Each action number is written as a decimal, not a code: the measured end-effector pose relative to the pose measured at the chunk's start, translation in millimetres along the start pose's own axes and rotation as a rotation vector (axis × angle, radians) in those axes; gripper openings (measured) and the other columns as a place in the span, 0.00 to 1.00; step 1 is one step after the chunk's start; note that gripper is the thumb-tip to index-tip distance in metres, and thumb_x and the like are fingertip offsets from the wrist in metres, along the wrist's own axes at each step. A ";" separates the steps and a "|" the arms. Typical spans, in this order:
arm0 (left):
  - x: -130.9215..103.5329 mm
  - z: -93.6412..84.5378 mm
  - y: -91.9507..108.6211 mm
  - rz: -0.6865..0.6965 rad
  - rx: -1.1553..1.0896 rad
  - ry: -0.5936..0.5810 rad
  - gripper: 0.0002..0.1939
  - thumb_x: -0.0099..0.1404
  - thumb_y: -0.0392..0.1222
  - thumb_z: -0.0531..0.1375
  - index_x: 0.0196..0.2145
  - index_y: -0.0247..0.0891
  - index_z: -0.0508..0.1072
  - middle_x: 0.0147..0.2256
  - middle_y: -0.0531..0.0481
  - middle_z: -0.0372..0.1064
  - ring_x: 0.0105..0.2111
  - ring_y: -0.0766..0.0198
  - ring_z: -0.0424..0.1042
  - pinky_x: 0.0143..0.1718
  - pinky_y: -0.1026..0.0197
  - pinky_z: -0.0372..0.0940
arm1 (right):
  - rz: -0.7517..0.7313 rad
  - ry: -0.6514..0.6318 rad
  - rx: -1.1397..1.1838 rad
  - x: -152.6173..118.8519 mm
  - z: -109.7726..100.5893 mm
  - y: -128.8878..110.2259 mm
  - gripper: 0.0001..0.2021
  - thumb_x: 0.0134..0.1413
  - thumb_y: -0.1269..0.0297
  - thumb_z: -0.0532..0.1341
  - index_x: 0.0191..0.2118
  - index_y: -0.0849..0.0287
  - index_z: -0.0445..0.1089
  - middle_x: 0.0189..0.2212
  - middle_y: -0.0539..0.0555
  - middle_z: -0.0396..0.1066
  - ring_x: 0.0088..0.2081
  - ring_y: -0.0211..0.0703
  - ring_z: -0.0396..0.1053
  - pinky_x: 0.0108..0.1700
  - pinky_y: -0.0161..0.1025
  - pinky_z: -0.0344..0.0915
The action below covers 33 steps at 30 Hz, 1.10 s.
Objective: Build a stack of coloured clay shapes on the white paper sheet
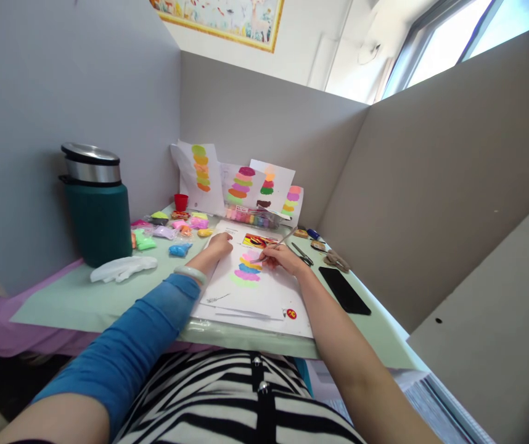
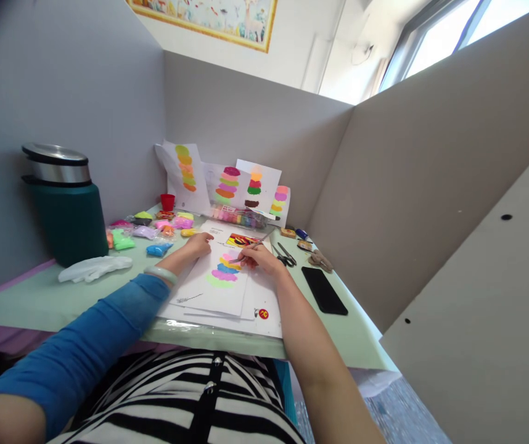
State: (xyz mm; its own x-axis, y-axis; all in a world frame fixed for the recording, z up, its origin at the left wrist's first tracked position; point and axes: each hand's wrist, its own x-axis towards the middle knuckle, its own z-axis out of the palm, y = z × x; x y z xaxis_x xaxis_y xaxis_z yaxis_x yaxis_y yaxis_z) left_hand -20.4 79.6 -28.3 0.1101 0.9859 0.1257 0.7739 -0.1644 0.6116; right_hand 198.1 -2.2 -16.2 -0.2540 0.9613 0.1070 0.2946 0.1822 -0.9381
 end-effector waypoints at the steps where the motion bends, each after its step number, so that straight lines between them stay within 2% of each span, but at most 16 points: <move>1: -0.6 -0.5 -0.2 -0.006 -0.009 0.011 0.28 0.48 0.29 0.57 0.49 0.40 0.70 0.49 0.45 0.69 0.45 0.55 0.70 0.40 0.64 0.63 | 0.001 -0.007 -0.005 -0.8 -1.8 -0.4 0.13 0.45 0.57 0.62 0.27 0.65 0.74 0.20 0.55 0.71 0.18 0.32 0.61 0.21 0.31 0.57; 7: -4.9 -2.6 1.1 -0.018 -0.016 0.046 0.27 0.49 0.29 0.57 0.48 0.41 0.71 0.49 0.45 0.69 0.46 0.55 0.70 0.39 0.63 0.63 | -0.023 -0.090 -0.051 -3.1 -2.9 -1.2 0.14 0.46 0.58 0.61 0.28 0.66 0.75 0.19 0.54 0.70 0.18 0.33 0.62 0.21 0.31 0.57; 13: -7.4 -4.6 4.6 -0.021 0.009 0.016 0.28 0.49 0.28 0.57 0.50 0.38 0.69 0.50 0.43 0.68 0.47 0.55 0.69 0.41 0.63 0.62 | -0.014 -0.124 -0.103 -5.3 1.6 -4.7 0.14 0.47 0.59 0.60 0.30 0.66 0.76 0.19 0.55 0.71 0.18 0.33 0.62 0.19 0.30 0.55; 27: -4.4 -4.3 3.2 -0.023 0.018 0.006 0.29 0.48 0.28 0.56 0.50 0.39 0.69 0.49 0.44 0.69 0.46 0.56 0.70 0.40 0.64 0.63 | 0.014 -0.136 -0.097 -4.3 2.0 -1.7 0.14 0.46 0.58 0.61 0.29 0.65 0.76 0.21 0.56 0.72 0.21 0.35 0.65 0.20 0.30 0.58; 33: -5.9 -5.1 4.4 -0.037 -0.001 0.015 0.28 0.49 0.27 0.57 0.49 0.39 0.70 0.49 0.44 0.69 0.47 0.55 0.69 0.42 0.63 0.63 | -0.023 -0.093 -0.057 -4.9 0.1 -3.2 0.14 0.46 0.57 0.62 0.30 0.65 0.76 0.20 0.55 0.71 0.20 0.34 0.64 0.22 0.31 0.60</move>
State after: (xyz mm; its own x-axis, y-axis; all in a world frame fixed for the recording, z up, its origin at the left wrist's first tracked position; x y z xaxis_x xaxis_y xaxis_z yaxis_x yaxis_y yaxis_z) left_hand -20.9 72.9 -22.3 0.0717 0.9908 0.1144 0.7767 -0.1274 0.6168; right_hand 198.3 -7.5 -13.7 -0.3452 0.9337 0.0946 0.3392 0.2181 -0.9151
